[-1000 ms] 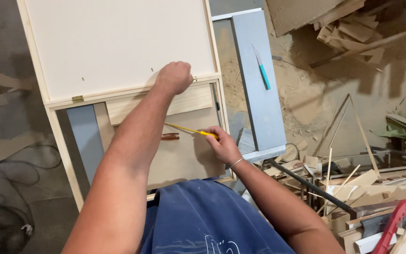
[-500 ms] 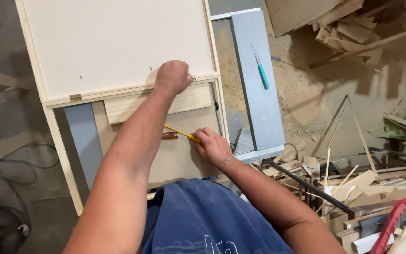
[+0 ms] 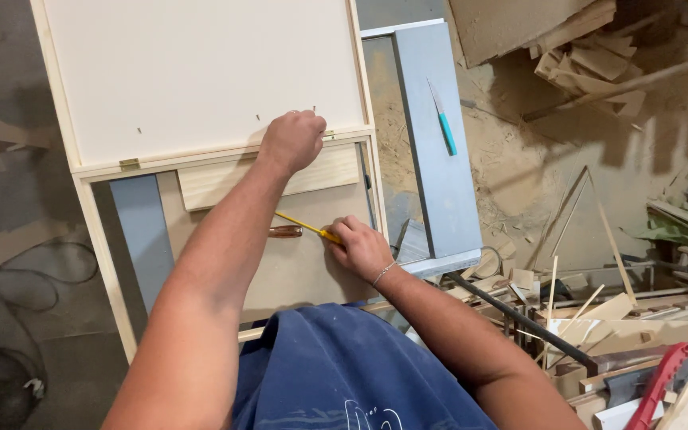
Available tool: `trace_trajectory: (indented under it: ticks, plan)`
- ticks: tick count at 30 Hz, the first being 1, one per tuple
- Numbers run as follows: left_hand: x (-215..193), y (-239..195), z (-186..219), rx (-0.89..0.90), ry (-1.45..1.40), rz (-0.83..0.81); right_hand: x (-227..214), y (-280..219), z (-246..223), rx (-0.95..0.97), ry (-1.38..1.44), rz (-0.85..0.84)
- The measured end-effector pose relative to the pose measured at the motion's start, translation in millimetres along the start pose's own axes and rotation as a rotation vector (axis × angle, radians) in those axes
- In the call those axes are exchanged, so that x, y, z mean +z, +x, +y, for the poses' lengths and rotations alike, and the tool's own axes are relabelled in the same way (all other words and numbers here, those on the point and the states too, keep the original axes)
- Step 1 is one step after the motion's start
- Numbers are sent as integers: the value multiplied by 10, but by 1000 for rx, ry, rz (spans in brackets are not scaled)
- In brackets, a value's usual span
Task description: Assembling a wooden box by attaching hinges with a screwdriver and marking alignment with a pencil
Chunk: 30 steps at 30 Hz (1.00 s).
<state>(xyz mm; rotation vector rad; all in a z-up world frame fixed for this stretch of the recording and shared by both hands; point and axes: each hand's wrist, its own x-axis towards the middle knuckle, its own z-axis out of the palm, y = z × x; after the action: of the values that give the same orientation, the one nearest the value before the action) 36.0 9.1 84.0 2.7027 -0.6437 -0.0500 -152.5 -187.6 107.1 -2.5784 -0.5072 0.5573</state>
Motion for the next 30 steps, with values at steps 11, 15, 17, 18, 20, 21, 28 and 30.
trace_trajectory:
  ticks: [11,15,17,18,20,21,28,30]
  plan:
    - [308,58,-93,25,149,36,119,64,106,9,-54,-8]
    - [400,43,-70,67,183,37,111,70,100,21,-72,-18]
    - [450,15,-84,120,247,124,153,90,134,13,-77,-13]
    - [483,18,-102,121,247,121,135,93,123,14,-75,-13]
    - [552,19,-135,126,294,188,101,93,102,10,-76,-16]
    - [553,26,-133,128,294,184,145,92,125,12,-74,-18]
    - [492,110,-273,-173,93,57,168,128,137,12,-102,1]
    - [459,76,-320,-226,91,65,131,124,108,22,-97,-13]
